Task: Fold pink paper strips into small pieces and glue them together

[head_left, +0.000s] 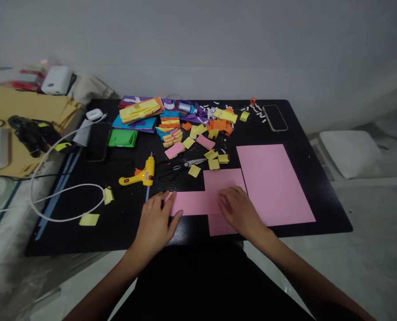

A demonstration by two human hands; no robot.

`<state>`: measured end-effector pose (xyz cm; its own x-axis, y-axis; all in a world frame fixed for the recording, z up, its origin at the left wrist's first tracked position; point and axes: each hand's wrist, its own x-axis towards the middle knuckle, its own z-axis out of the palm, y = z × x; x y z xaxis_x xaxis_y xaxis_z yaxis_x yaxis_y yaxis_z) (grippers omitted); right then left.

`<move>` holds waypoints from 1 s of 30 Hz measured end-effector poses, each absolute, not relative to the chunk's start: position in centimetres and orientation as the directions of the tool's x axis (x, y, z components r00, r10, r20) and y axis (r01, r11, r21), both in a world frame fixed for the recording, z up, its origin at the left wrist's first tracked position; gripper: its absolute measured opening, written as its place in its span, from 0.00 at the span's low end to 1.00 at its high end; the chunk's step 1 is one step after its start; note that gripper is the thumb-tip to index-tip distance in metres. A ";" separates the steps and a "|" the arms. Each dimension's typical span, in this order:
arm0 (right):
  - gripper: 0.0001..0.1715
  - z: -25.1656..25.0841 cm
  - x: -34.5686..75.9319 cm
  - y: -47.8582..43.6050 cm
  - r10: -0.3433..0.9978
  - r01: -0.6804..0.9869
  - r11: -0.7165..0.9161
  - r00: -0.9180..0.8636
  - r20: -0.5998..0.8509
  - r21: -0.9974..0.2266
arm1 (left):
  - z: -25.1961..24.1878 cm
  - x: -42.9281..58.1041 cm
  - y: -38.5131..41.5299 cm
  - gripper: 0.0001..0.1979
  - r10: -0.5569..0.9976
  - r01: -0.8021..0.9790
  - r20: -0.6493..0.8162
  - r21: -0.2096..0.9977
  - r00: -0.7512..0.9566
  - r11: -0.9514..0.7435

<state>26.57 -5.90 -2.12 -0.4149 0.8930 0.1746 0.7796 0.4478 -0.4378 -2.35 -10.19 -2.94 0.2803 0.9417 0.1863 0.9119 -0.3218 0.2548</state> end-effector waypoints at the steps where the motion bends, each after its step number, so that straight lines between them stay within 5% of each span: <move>1: 0.12 -2.0 26.0 -5.5 0.884 0.770 0.459 -0.443 0.148 -0.442 | -2.8 -2.4 -10.0 0.26 0.940 0.908 0.190 0.265 0.282 -0.326; 11: 0.04 -1.6 21.4 -2.3 0.827 0.720 0.461 -0.560 -0.044 -0.518 | -1.6 -1.9 -8.2 0.28 0.950 0.882 0.136 0.354 0.280 -0.310; 17: 0.04 -1.5 21.6 -1.6 0.832 0.702 0.439 -0.554 -0.043 -0.562 | -1.6 -0.7 -7.0 0.06 0.969 0.867 0.083 0.433 0.232 -0.245; 30: 0.06 -0.8 20.6 -1.7 0.771 0.533 0.482 -0.635 0.047 -0.695 | -1.2 -0.4 -6.9 0.08 0.948 0.578 0.122 0.767 0.296 -0.279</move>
